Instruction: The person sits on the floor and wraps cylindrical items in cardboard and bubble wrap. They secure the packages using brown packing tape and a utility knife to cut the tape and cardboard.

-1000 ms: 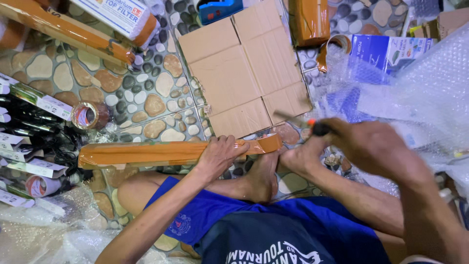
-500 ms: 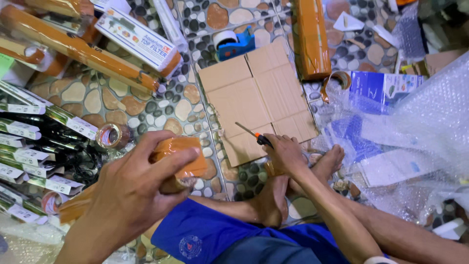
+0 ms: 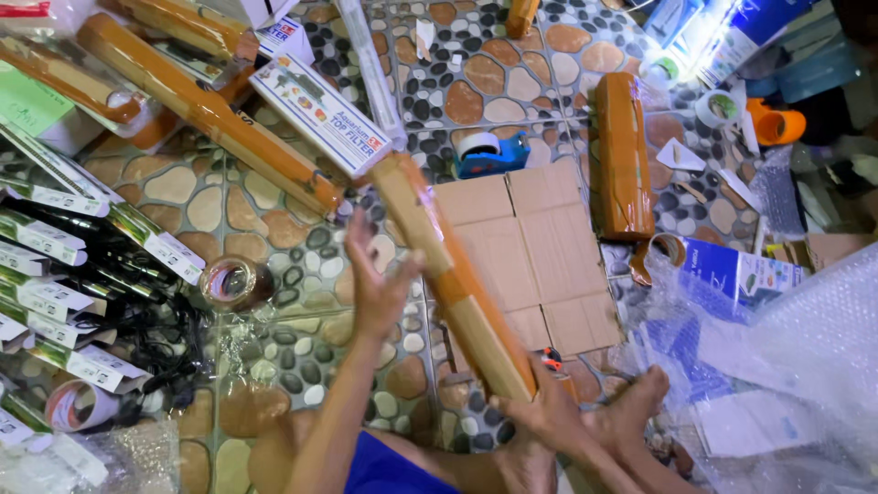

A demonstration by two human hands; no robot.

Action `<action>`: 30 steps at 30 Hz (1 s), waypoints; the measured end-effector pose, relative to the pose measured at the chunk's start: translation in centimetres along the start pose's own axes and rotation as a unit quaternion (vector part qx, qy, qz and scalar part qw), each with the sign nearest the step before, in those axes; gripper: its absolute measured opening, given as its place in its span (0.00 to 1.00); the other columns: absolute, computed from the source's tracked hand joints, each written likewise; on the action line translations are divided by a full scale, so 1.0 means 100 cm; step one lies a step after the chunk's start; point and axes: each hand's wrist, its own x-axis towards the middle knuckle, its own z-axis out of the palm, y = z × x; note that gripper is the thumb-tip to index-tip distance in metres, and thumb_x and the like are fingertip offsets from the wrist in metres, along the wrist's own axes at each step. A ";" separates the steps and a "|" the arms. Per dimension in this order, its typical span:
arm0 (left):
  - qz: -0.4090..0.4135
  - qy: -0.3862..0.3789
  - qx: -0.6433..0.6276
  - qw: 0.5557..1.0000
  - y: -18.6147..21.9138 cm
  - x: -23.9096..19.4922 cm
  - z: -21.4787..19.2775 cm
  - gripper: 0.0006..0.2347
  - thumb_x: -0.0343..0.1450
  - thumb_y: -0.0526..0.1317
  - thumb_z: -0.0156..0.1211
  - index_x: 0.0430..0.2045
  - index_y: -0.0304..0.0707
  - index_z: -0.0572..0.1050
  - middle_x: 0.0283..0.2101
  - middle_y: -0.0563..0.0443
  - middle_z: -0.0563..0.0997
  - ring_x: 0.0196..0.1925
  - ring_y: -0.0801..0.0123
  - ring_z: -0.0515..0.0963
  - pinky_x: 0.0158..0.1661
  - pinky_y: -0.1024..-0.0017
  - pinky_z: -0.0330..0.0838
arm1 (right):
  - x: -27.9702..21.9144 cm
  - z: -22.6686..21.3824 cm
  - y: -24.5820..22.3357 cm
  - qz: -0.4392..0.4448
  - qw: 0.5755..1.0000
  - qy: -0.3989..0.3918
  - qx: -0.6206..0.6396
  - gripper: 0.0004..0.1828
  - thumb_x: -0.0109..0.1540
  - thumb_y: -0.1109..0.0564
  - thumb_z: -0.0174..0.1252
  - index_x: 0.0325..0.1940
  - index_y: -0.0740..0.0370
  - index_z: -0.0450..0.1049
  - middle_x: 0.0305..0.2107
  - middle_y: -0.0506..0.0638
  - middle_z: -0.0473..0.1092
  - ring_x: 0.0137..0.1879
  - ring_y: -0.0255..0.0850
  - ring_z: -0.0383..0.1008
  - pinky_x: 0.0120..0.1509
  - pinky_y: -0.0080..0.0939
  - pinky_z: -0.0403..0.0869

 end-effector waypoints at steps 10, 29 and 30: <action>-0.251 0.021 0.174 0.952 -0.261 -0.124 0.041 0.28 0.62 0.47 0.74 0.57 0.42 0.75 0.53 0.43 0.83 0.56 0.56 0.82 0.57 0.62 0.73 | 0.244 -0.088 -0.148 -0.221 0.950 0.205 -0.081 0.55 0.59 0.28 0.60 0.78 0.66 0.56 0.51 0.55 0.62 0.55 0.47 0.60 0.54 0.47 0.64; -0.182 -0.004 0.235 0.955 -0.211 -0.027 0.087 0.16 0.70 0.53 0.61 0.36 0.39 0.80 0.40 0.32 0.84 0.51 0.37 0.82 0.51 0.44 0.74 | 0.157 -0.070 0.203 -0.123 0.980 0.018 -0.153 0.08 0.60 0.49 0.69 0.41 0.50 0.81 0.36 0.52 0.79 0.49 0.53 0.82 0.55 0.51 0.78; -0.179 -0.001 0.239 0.954 -0.210 -0.039 0.080 0.16 0.70 0.53 0.61 0.36 0.39 0.80 0.40 0.32 0.84 0.51 0.37 0.82 0.51 0.44 0.74 | 0.155 -0.066 0.203 -0.128 0.980 0.017 -0.149 0.08 0.60 0.49 0.69 0.41 0.50 0.81 0.36 0.52 0.79 0.49 0.53 0.82 0.55 0.51 0.78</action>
